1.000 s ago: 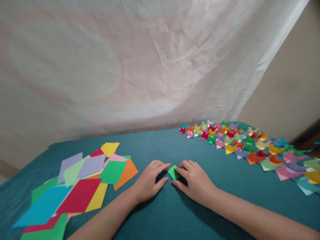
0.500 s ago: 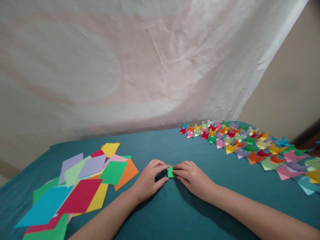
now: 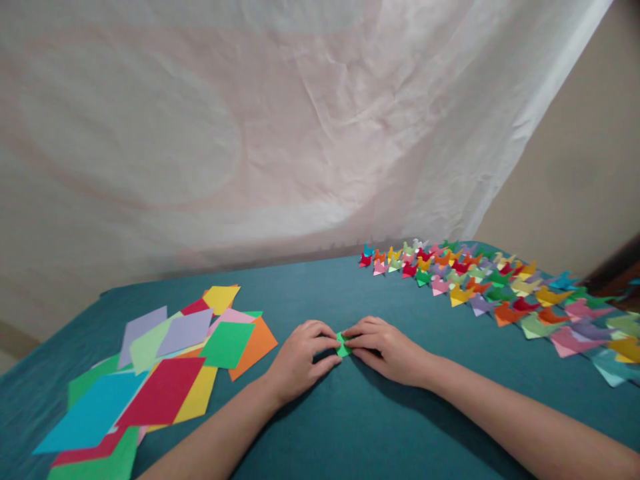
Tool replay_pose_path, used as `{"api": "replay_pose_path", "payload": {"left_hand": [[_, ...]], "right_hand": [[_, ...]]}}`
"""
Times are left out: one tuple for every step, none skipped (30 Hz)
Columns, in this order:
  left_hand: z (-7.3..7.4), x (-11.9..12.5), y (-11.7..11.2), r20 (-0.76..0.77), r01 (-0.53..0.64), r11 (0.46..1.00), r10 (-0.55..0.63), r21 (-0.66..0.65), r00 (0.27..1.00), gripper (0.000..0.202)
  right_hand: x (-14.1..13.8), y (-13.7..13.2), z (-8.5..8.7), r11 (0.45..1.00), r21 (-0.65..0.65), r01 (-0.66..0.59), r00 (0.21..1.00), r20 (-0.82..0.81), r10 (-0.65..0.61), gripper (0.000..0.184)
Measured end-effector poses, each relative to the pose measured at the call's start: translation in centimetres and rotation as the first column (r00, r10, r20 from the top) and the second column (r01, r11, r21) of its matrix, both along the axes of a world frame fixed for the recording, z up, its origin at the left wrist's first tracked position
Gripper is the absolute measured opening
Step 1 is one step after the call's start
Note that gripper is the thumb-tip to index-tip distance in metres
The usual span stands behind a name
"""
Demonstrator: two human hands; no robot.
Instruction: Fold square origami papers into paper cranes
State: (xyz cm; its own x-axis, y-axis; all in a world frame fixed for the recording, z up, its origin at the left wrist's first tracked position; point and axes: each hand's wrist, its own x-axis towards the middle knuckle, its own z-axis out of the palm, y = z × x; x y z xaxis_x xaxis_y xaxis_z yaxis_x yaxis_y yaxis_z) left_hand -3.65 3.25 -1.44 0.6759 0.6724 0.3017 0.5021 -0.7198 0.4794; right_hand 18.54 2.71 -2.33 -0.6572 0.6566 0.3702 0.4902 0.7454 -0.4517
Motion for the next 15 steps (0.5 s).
{"api": "replay_pose_path", "payload": {"left_hand": [[0.0,0.0,0.0,-0.006,-0.003,1.000,0.003,-0.001,1.000,0.017],[0.1,0.0,0.0,-0.011,-0.006,1.000,0.006,-0.003,1.000,0.017],[0.2,0.1,0.0,-0.014,-0.008,1.000,0.008,-0.005,1.000,0.016],[0.2,0.1,0.0,-0.015,-0.011,1.000,0.011,-0.009,1.000,0.016],[0.2,0.1,0.0,-0.015,-0.013,1.000,0.013,-0.017,1.000,0.016],[0.3,0.1,0.0,-0.012,-0.016,0.999,0.016,-0.028,1.000,0.016],[0.3,0.1,0.1,-0.006,-0.018,0.999,0.018,-0.042,1.000,0.016],[0.3,0.1,0.1,0.000,-0.022,0.998,0.022,-0.058,1.000,0.016],[0.2,0.1,0.2,0.008,-0.026,0.997,0.027,-0.073,1.000,0.016],[0.1,0.1,0.2,0.017,-0.032,0.996,0.034,-0.088,0.999,0.016],[0.1,0.1,0.3,0.025,-0.038,0.994,0.040,-0.101,0.999,0.015],[0.0,0.2,0.4,0.033,-0.043,0.993,0.047,-0.114,0.998,0.016],[-0.1,0.2,0.4,0.040,-0.049,0.991,0.054,-0.125,0.998,0.016],[-0.2,0.2,0.5,0.045,-0.054,0.990,0.060,-0.134,0.997,0.016],[-0.2,0.2,0.5,0.048,-0.057,0.988,0.064,-0.141,0.997,0.016]], "right_hand": [[-0.1,0.1,0.0,1.000,-0.015,0.003,1.000,-0.014,-0.003,0.022],[-0.1,0.2,-0.1,0.999,-0.032,0.006,1.000,-0.030,-0.007,0.021],[-0.2,0.4,-0.1,0.999,-0.051,0.011,0.999,-0.049,-0.013,0.021],[-0.2,0.6,-0.2,0.997,-0.072,0.016,0.997,-0.068,-0.021,0.020],[-0.3,0.7,-0.2,0.996,-0.092,0.022,0.996,-0.087,-0.030,0.019],[-0.3,0.9,-0.3,0.993,-0.111,0.028,0.994,-0.104,-0.040,0.018],[-0.3,1.0,-0.4,0.991,-0.129,0.034,0.992,-0.119,-0.049,0.017],[-0.3,1.2,-0.4,0.989,-0.145,0.036,0.990,-0.128,-0.055,0.017],[-0.3,1.3,-0.5,0.987,-0.158,0.036,0.990,-0.132,-0.058,0.017],[-0.2,1.4,-0.5,0.985,-0.169,0.033,0.990,-0.133,-0.056,0.017],[-0.2,1.4,-0.5,0.983,-0.179,0.028,0.990,-0.130,-0.052,0.017],[-0.2,1.5,-0.4,0.982,-0.188,0.023,0.991,-0.126,-0.047,0.017],[-0.2,1.5,-0.3,0.980,-0.197,0.017,0.992,-0.123,-0.042,0.017],[-0.1,1.5,-0.2,0.979,-0.206,0.013,0.992,-0.120,-0.038,0.018],[-0.1,1.5,-0.1,0.977,-0.214,0.009,0.992,-0.119,-0.035,0.018]]}}
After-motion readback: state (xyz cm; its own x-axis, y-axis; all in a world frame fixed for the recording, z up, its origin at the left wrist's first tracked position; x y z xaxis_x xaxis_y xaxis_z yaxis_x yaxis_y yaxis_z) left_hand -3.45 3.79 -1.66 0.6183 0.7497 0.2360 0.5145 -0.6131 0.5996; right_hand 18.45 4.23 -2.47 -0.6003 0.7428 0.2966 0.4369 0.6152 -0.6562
